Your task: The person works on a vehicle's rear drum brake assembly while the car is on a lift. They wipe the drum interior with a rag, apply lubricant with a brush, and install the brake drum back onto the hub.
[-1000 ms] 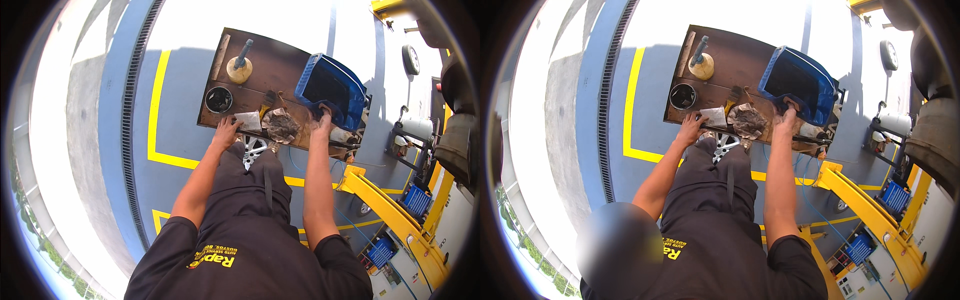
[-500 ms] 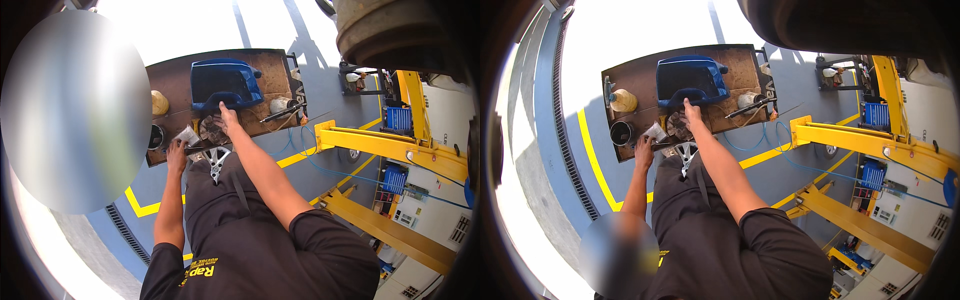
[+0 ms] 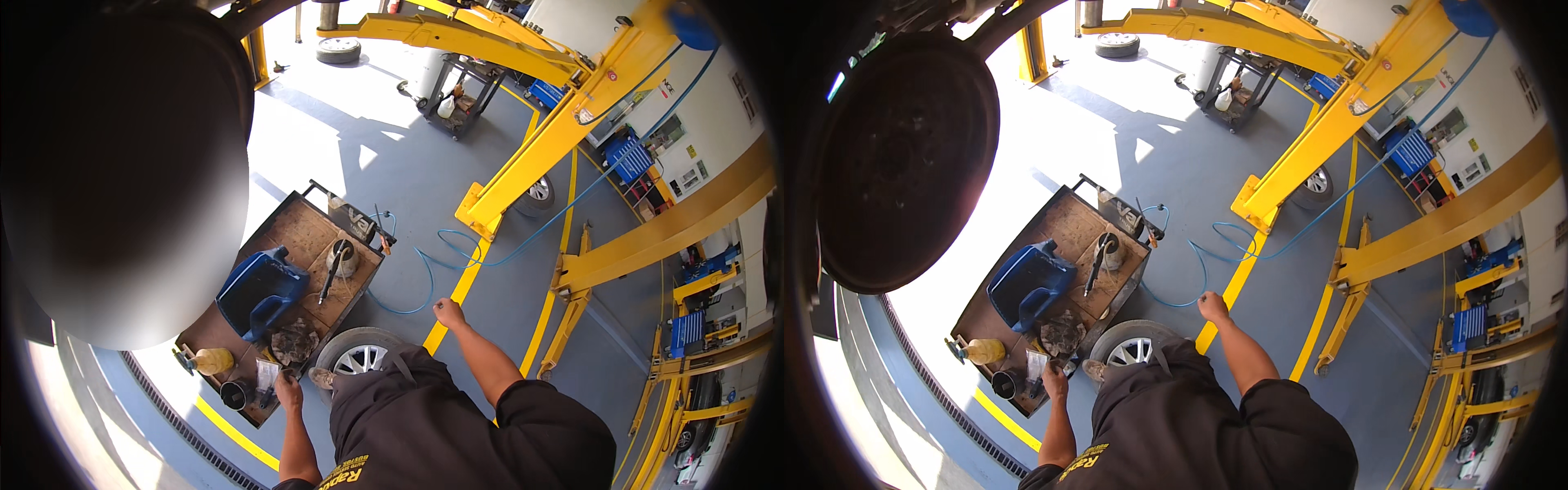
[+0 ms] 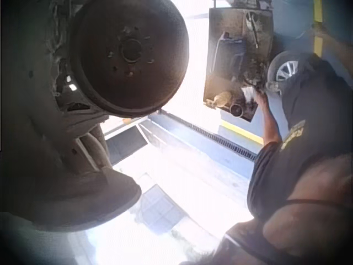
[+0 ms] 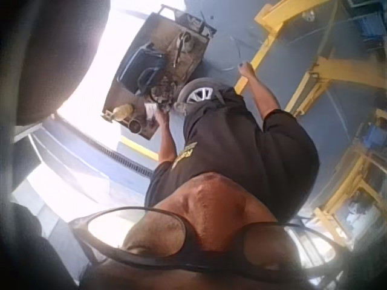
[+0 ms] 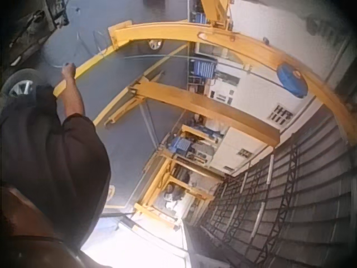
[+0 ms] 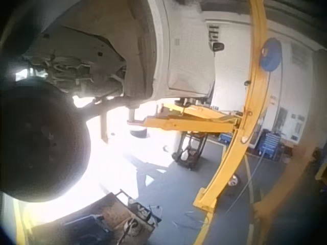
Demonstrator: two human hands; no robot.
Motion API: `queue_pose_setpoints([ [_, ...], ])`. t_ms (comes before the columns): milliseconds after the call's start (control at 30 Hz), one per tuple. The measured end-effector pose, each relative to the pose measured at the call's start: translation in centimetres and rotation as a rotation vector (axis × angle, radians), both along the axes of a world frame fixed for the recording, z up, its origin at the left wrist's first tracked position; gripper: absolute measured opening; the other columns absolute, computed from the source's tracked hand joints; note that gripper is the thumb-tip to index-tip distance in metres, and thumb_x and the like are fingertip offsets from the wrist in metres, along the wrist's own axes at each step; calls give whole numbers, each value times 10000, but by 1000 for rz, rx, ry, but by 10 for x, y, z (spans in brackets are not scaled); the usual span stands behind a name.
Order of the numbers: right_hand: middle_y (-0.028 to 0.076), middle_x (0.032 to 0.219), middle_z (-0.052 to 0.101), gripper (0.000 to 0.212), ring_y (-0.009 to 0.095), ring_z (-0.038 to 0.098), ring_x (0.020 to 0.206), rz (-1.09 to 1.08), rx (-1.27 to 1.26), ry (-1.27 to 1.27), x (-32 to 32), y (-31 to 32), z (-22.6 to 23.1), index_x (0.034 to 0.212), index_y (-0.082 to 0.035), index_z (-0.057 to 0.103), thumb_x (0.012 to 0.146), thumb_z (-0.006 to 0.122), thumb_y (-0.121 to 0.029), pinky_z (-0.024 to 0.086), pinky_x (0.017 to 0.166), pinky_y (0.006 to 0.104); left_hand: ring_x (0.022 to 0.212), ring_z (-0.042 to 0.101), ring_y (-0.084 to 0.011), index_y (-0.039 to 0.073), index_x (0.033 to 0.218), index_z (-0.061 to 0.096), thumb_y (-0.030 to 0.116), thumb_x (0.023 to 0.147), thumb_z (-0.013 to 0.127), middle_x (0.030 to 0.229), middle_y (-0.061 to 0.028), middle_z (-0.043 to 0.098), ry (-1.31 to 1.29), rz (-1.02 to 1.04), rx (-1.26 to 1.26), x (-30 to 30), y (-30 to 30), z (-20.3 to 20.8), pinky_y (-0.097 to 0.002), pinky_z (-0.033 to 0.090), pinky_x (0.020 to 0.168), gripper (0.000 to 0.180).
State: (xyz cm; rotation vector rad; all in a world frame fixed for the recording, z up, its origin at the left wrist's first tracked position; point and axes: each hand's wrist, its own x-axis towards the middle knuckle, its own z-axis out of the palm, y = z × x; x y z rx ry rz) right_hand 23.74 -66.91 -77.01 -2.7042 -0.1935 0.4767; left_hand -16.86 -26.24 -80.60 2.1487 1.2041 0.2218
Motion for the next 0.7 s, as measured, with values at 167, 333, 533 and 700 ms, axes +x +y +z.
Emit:
queue_pose_setpoints([
  [167,117,844,770,216,206,756,678,-406,289,165,3,-194,-29,1042,16,749,1000,670,-180,622,690,354,992,724,-441,26,1112,713,163,937,633,1001,-247,757,238,-128,-86,20,-64,-5,-515,565,878,235],
  [333,151,891,767,248,222,752,726,-816,232,245,-83,-359,-40,1086,32,749,1012,668,-190,609,649,338,983,747,-411,27,1067,757,215,918,635,952,-230,771,369,-285,-206,94,-120,-24,-501,580,881,268],
  [533,136,803,705,231,218,677,609,-1388,318,393,-194,-481,-57,1124,12,753,1000,644,-149,506,492,331,980,763,-349,40,1071,781,268,903,650,975,-207,785,431,-724,-444,292,-207,-47,-463,581,901,312],
  [700,145,801,715,197,201,675,610,-1730,593,261,-213,-522,-96,1004,16,755,1002,624,-131,526,494,324,1072,734,-396,74,1146,782,318,895,687,1127,-212,770,445,-1149,-157,467,-279,-68,-476,573,955,363],
])
